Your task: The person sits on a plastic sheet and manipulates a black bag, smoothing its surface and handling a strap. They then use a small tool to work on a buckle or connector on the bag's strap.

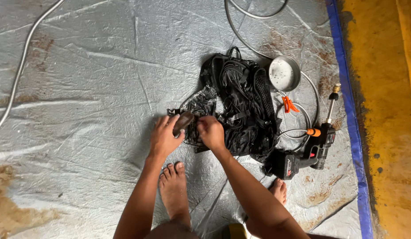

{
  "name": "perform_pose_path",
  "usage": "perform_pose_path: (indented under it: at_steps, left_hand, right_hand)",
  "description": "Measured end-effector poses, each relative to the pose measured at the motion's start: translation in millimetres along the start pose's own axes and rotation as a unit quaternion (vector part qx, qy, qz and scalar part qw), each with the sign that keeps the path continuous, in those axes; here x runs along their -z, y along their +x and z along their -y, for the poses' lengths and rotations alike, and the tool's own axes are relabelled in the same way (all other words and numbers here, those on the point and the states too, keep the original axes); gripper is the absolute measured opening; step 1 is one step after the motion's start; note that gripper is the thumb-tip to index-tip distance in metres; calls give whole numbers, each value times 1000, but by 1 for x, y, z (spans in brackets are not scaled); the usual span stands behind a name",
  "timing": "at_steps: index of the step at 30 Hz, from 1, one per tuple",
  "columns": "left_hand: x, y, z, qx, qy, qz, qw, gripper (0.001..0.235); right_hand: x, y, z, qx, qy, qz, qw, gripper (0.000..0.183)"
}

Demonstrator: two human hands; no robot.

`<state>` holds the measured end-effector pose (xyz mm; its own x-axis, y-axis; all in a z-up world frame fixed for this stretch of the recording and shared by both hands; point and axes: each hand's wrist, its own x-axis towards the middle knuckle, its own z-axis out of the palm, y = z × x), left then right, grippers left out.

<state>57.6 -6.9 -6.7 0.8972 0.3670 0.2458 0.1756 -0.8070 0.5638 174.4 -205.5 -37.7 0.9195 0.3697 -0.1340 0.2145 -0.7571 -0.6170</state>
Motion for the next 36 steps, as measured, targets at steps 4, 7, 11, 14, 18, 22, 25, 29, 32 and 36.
perform_pose_path:
  at_steps: [4,7,11,14,18,22,25,29,32,36]
  left_hand:
    - [21,-4,-5,-27,-41,-28,998,72]
    - [30,-6,-7,-39,-6,10,999,65]
    - [30,0,-16,-86,22,45,995,57]
    - [6,3,-14,-131,39,45,990,49]
    - [-16,27,-11,-140,11,54,989,64]
    - [-21,49,-9,-106,-6,51,993,59]
    - [0,75,-21,-111,-25,79,990,52]
    - [-9,89,-8,-81,-68,135,985,30]
    - [-12,93,1,-49,-96,178,978,26]
    - [0,56,19,85,-118,228,963,19]
  right_hand:
    - [6,-6,34,22,-131,136,982,53]
    - [1,-4,36,1,-118,125,985,24]
    - [17,-17,39,-26,108,10,994,12]
    - [17,-30,44,31,154,7,988,8]
    - [15,-36,34,26,206,26,978,8]
    - [27,-25,27,5,176,-7,984,11]
    - [47,-16,39,33,110,-57,992,19]
    - [56,-30,71,94,33,-32,995,58]
    - [51,-26,76,192,-84,-41,977,78]
    - [33,-7,73,408,-186,36,893,46]
